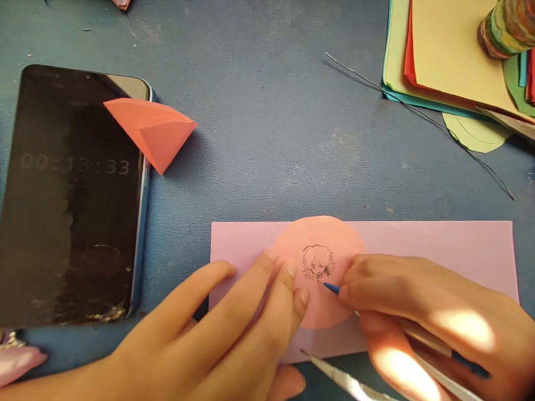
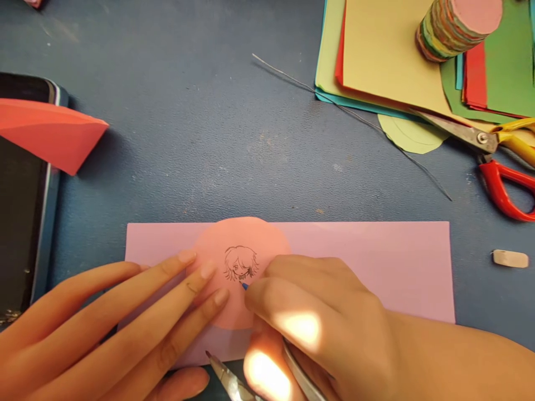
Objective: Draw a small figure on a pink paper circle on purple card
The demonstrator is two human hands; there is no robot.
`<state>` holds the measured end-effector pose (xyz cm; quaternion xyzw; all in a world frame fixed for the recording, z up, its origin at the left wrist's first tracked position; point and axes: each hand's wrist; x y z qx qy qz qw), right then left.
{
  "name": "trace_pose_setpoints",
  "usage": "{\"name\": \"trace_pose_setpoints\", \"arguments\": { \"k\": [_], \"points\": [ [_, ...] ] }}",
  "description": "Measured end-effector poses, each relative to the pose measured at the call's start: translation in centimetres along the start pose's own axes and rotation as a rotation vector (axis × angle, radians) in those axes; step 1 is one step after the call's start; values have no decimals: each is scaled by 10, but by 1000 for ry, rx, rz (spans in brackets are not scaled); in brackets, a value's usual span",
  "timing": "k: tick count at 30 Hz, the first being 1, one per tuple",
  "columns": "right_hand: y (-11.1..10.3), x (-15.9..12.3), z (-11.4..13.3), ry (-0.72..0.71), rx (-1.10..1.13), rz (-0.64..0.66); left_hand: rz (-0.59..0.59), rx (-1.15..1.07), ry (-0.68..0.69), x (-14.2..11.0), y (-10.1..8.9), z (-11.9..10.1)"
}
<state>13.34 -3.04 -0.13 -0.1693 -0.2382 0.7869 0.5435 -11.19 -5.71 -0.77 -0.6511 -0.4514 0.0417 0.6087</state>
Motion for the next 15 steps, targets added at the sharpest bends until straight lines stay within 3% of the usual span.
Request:
{"name": "trace_pose_setpoints", "arguments": {
  "k": [5,10,15],
  "points": [
    [3,-5,-4,-88,-6,-48,89,4,9,6,-5,0],
    [2,-2,-1,-276,8,-142,63,-2,16,5,-4,2],
    [-10,12,11,-319,-101,32,97,-15,40,5,-6,5]
  ]
}}
Point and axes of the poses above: each hand's wrist, its own x-axis towards the middle knuckle, its own y-axis out of the palm, z = x × y, and after that the axes turned 13 degrees about -z, right-handed
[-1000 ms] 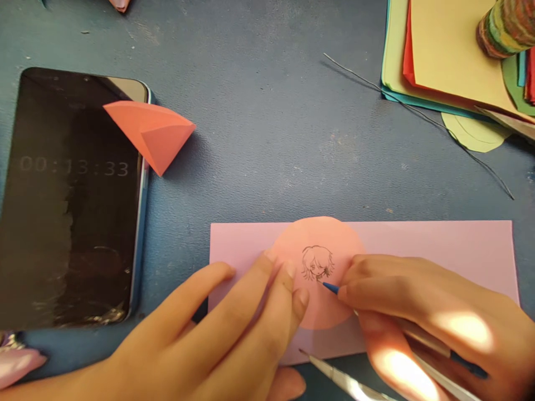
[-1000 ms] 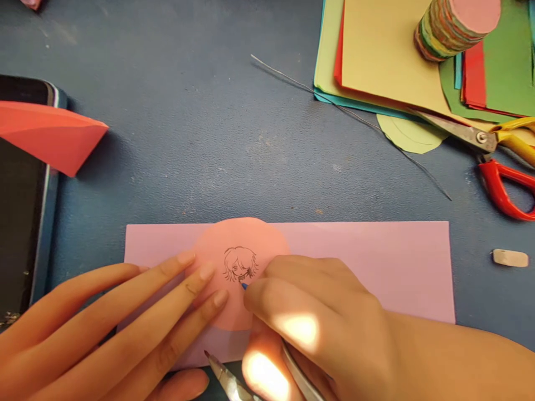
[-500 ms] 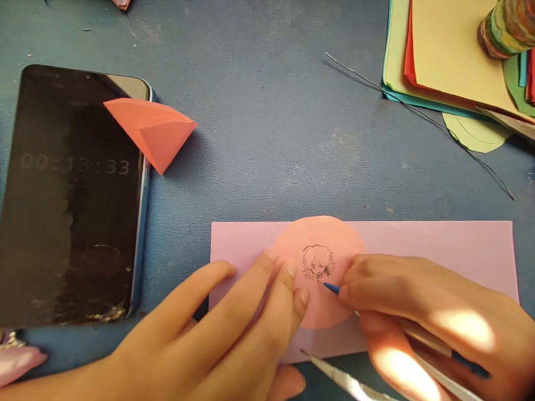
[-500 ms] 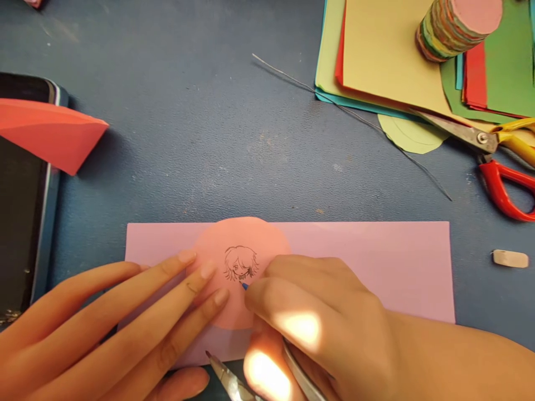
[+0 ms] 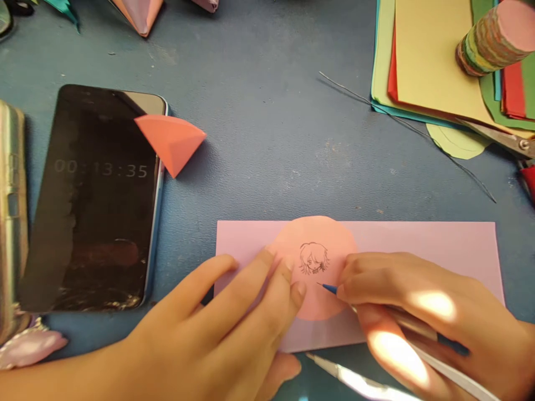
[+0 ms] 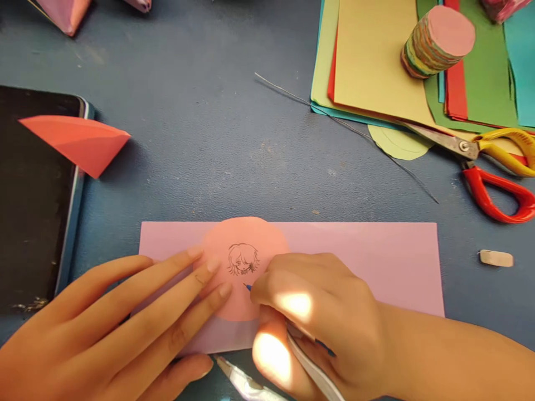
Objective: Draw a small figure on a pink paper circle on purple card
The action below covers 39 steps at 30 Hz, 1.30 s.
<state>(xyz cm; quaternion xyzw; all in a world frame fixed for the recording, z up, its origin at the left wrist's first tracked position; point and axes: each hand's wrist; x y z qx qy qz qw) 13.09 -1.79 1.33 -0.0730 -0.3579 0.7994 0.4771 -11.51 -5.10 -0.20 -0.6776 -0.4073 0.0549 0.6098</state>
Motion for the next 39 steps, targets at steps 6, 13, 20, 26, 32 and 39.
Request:
{"name": "trace_pose_setpoints", "arguments": {
  "k": [6,13,20,26,32,39],
  "points": [
    [7,-7,-4,56,114,-197,-40,-17,39,4,-2,2],
    [2,4,-1,400,450,-101,-172,-188,-101,13,-5,7],
    [12,7,0,412,612,-343,-243,-76,53,17,-3,5],
    [6,7,-2,243,407,-662,-239,30,171,17,-6,1],
    [0,12,-26,304,213,-870,-121,212,161,16,1,10],
    [3,8,-25,162,158,-943,-74,247,46,28,10,16]
  ]
}}
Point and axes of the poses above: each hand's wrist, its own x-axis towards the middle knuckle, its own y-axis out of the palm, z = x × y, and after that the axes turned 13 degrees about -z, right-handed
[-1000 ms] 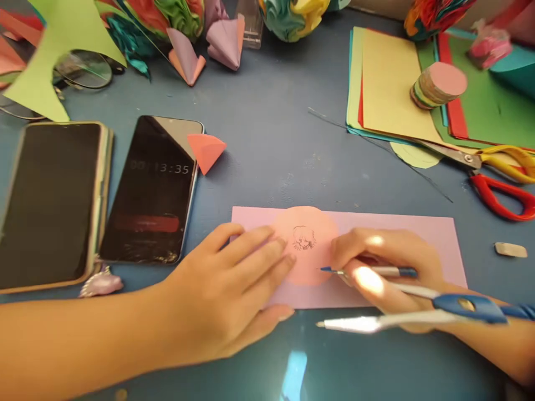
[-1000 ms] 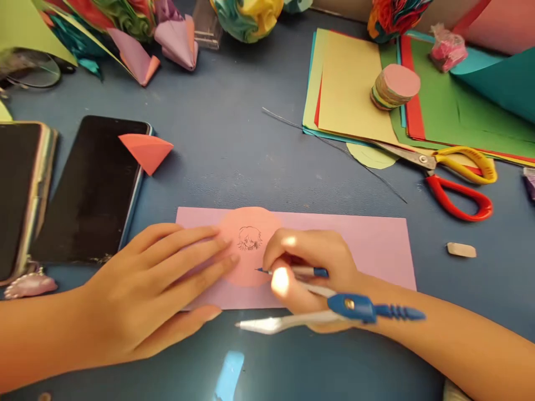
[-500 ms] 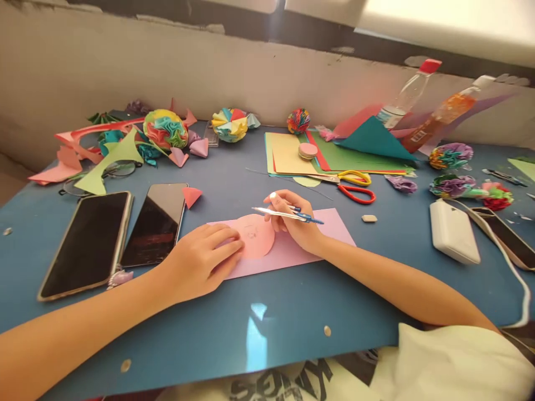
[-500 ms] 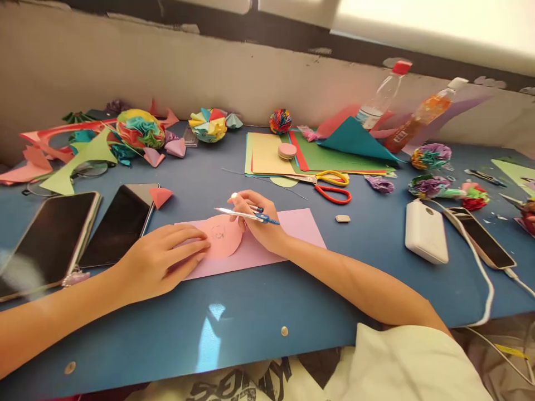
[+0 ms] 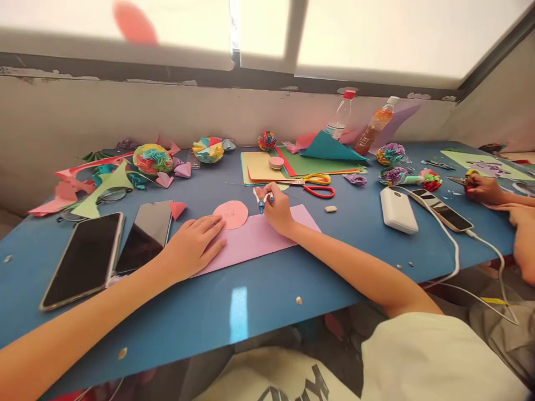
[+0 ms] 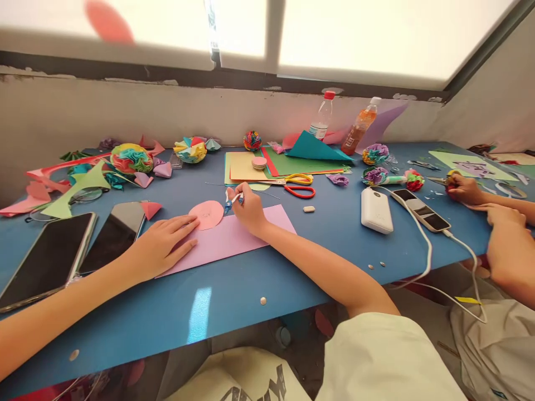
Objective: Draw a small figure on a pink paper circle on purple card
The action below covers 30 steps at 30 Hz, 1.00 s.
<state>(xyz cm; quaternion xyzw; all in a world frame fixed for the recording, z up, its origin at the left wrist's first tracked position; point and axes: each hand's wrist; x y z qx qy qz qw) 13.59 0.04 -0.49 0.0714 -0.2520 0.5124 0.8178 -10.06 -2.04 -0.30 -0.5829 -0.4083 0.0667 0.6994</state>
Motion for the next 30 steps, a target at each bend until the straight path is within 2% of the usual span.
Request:
{"name": "trace_pose_setpoints", "arguments": {
  "k": [3,7,10,13,20,25,30],
  "points": [
    [-7,-3,11,52,49,70,-2,-46,39,-1,-3,-6],
    [-11,-2,19,279,199,255,-11,-88,91,-6,-7,-9],
    [-9,2,18,377,281,264,-26,-106,95,-9,-8,-8],
    [-6,4,15,472,244,236,-33,-110,97,-10,-7,-7],
    [-8,6,10,410,240,171,-31,-24,65,-15,-1,1],
    [-9,9,9,492,233,103,-61,-29,65,-17,2,3],
    [-8,9,7,509,302,165,-76,-88,66,-18,1,2]
  ]
}}
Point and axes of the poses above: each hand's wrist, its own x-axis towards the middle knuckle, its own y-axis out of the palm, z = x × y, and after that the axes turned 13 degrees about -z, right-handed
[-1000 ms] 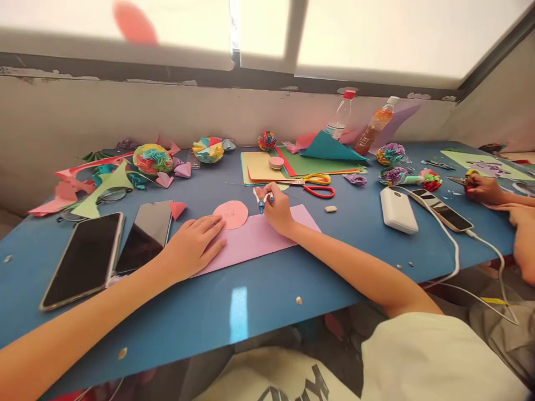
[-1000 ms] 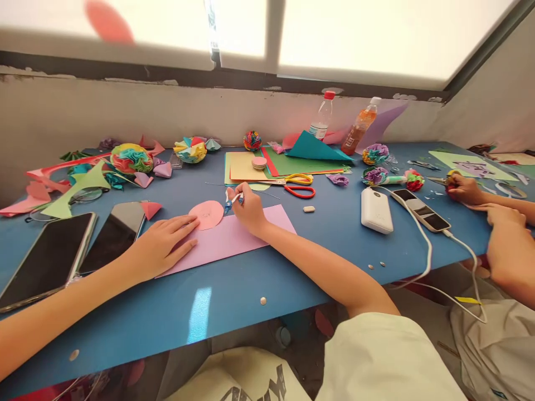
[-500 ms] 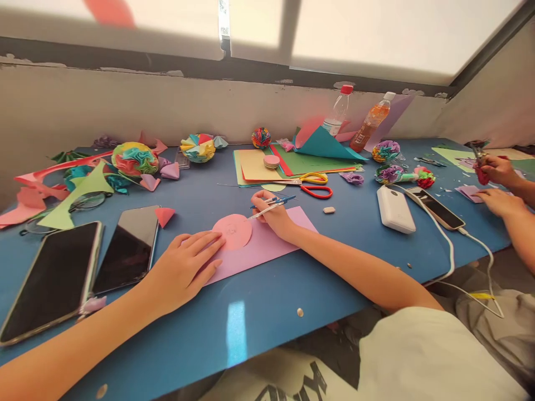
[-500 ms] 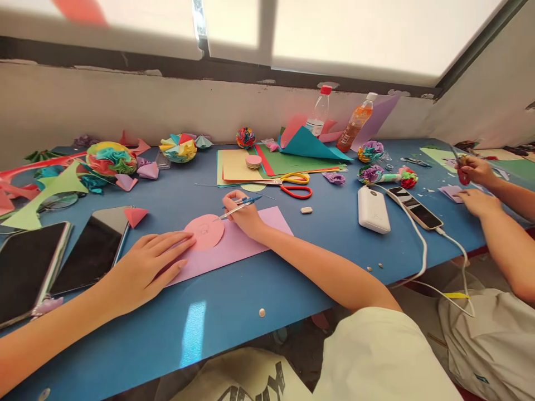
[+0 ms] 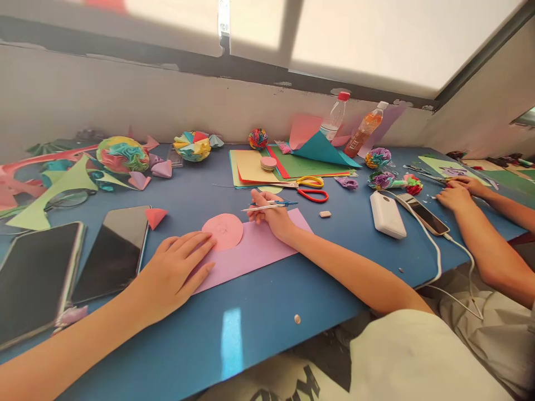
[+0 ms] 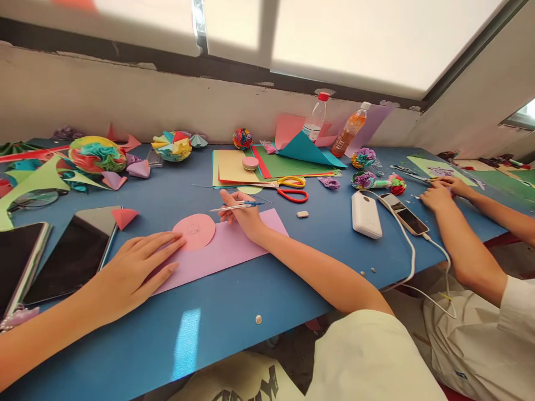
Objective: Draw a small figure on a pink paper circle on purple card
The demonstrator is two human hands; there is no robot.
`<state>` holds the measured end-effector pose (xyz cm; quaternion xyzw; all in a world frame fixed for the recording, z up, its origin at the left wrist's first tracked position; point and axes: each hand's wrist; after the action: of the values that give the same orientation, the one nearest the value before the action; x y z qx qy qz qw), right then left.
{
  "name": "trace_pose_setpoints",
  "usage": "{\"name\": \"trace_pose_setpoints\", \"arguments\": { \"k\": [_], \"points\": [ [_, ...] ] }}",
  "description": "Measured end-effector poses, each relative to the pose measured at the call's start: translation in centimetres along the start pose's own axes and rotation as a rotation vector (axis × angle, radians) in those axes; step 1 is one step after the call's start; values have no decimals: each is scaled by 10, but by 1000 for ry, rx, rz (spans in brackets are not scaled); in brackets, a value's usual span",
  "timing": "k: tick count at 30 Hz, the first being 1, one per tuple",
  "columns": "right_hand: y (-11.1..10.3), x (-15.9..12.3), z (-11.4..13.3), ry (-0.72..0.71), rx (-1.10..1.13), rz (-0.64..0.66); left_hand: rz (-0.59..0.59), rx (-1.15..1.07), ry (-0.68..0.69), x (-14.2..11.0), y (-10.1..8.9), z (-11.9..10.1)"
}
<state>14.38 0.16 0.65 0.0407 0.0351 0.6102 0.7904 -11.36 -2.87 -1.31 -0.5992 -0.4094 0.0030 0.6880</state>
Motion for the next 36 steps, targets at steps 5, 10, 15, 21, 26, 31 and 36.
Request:
{"name": "trace_pose_setpoints", "arguments": {
  "k": [5,10,15,21,26,31,36],
  "points": [
    [-2,-5,-8,7,36,105,14,-83,65,2,-10,-13],
    [3,-18,-8,41,-32,79,65,-91,62,6,-17,-21],
    [7,-31,-5,105,-82,203,64,-80,67,2,-18,-19],
    [3,-31,-10,157,16,378,60,-74,67,1,-18,-20],
    [6,-31,-7,213,-63,341,68,-79,66,1,-18,-20],
    [10,-32,-4,171,-228,310,61,-78,59,1,-19,-20],
    [10,-36,-4,86,-326,310,60,-74,55,2,-19,-20]
  ]
}}
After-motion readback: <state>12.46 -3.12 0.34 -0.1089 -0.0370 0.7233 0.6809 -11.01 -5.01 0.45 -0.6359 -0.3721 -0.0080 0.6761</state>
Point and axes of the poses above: each hand's wrist, its own x-axis towards the middle knuckle, its own y-axis out of the palm, z = x × y, and after that the axes turned 13 degrees about -z, right-handed
